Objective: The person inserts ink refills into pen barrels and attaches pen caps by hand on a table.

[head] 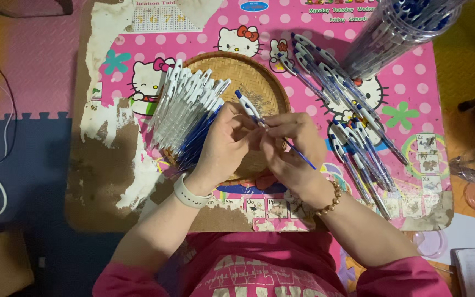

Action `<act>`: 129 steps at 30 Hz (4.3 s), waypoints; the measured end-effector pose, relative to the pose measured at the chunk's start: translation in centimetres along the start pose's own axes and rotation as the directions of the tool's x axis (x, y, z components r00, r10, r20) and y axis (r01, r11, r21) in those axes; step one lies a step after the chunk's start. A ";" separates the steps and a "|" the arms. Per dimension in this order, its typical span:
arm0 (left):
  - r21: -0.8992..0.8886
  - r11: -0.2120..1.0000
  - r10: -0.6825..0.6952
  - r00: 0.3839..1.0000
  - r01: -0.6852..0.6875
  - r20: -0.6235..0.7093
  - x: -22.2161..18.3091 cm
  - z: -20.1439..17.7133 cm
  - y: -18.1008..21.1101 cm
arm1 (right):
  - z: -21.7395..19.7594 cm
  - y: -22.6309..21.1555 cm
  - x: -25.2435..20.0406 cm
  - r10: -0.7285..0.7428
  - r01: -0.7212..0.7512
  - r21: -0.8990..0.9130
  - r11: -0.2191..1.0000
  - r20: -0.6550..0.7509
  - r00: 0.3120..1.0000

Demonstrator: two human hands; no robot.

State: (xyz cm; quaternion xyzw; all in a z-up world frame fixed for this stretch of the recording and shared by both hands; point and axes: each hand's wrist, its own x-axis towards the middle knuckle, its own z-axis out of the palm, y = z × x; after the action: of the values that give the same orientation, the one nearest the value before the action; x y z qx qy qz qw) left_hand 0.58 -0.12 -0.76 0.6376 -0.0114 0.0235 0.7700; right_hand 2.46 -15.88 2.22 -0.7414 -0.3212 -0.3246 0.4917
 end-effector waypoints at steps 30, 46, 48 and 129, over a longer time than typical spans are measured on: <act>0.093 0.994 -0.049 0.998 0.054 -0.050 0.2 -0.7 -0.9 | 0.8 -0.3 -0.1 0.089 -0.091 0.098 0.991 0.024 0.996; 0.088 0.996 0.012 1.000 -0.012 0.003 0.2 -0.8 -0.7 | 1.1 -0.7 0.9 0.273 -0.256 0.404 0.878 0.015 0.962; 0.078 0.997 0.001 0.999 -0.004 0.044 0.1 -0.8 -0.8 | 0.9 -0.5 1.5 0.341 -0.292 0.396 0.871 -0.059 0.938; 0.181 0.974 0.158 0.980 -0.134 -0.121 -0.4 -0.6 -1.0 | 2.0 1.0 -2.1 -0.030 0.034 -0.037 0.999 0.098 0.995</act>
State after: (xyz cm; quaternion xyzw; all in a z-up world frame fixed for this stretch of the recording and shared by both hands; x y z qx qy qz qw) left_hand 0.22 0.31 -1.86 0.6961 -0.0043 0.1241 0.7071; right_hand 2.35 -14.63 -0.52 -0.7605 -0.3502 -0.3019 0.4558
